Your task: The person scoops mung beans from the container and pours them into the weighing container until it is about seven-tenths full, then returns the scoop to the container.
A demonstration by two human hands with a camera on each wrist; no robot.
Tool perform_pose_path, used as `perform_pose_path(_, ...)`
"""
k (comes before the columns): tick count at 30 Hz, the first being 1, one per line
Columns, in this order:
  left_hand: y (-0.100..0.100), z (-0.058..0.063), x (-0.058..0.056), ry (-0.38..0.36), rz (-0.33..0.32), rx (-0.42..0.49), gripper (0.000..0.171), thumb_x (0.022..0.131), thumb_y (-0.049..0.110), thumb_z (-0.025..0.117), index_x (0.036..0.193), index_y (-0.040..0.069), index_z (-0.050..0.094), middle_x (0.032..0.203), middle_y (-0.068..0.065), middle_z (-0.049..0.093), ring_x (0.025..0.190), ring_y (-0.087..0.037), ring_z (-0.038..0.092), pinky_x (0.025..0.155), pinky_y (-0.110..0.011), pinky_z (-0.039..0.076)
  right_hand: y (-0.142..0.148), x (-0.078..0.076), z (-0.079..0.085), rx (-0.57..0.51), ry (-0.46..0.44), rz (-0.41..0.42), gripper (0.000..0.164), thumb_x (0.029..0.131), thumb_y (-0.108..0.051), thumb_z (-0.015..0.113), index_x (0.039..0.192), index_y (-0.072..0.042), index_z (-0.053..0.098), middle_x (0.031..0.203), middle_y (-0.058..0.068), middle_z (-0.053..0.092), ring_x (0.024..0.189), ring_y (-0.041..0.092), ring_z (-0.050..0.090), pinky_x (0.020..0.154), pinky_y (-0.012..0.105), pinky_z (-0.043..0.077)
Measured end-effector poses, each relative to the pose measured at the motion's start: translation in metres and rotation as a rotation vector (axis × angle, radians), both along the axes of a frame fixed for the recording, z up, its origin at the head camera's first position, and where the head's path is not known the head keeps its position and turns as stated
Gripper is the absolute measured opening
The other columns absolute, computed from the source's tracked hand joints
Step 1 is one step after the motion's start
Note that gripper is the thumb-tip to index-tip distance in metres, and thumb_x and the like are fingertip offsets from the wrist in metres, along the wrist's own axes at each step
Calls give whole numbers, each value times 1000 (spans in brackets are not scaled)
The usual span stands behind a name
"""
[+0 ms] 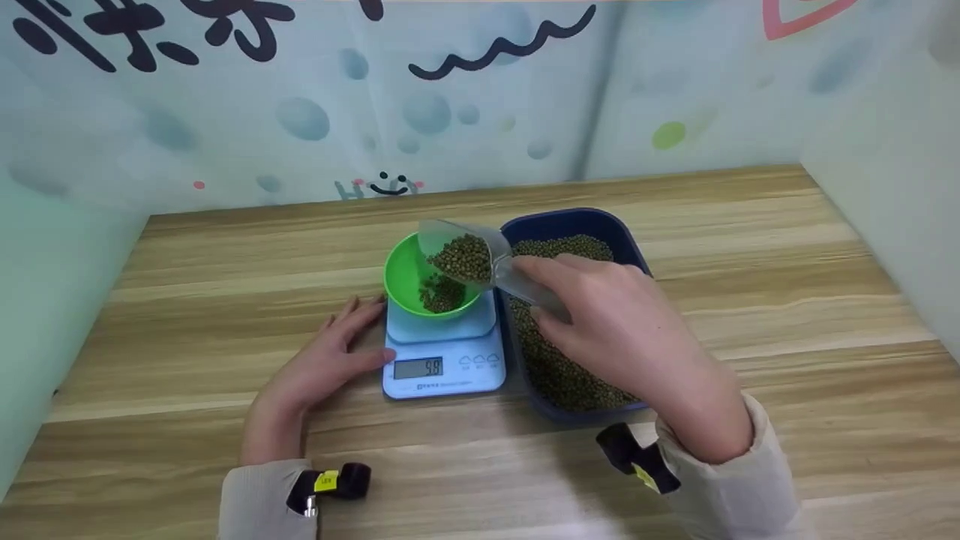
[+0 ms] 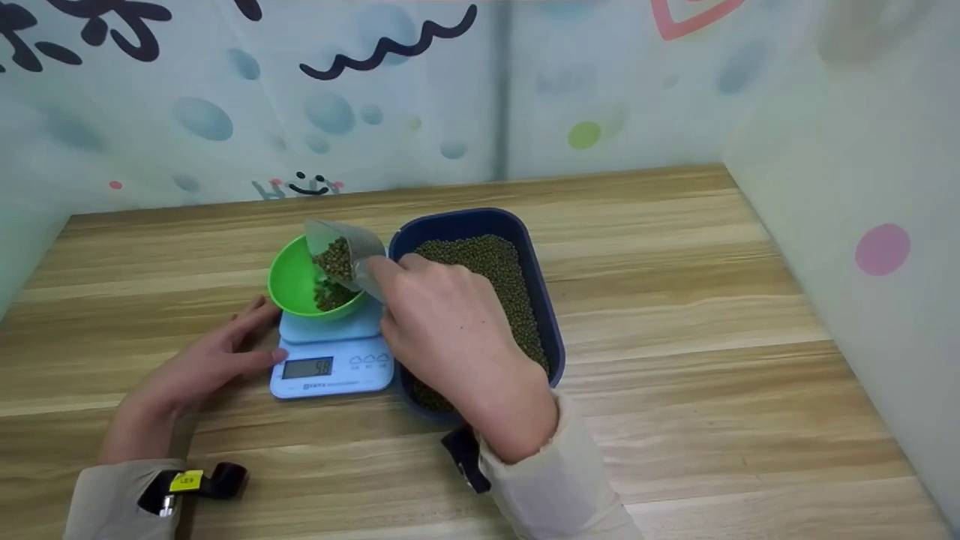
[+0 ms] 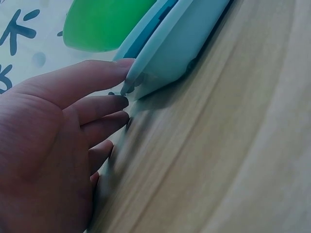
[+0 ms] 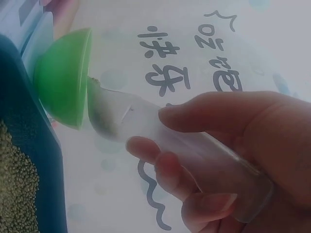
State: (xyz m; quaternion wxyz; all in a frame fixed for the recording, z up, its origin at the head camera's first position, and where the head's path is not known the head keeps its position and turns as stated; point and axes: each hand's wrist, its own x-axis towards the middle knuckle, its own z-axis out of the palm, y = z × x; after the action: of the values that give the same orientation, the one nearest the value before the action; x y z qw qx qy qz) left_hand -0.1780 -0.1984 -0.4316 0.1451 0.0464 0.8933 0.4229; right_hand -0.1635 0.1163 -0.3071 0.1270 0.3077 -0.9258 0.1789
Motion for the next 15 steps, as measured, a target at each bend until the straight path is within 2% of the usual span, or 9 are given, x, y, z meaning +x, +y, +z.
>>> perform_pose_path(15,-1,-1,0,-14,7,-3,78,78,54,64,144,29,30,156,-7,1,140,-37,-10,107,-63,-4,-1,0,0,2,-13,5,42,80,-11,64,121,-16,60,103,-1,67,82,15,62,69,36,52)
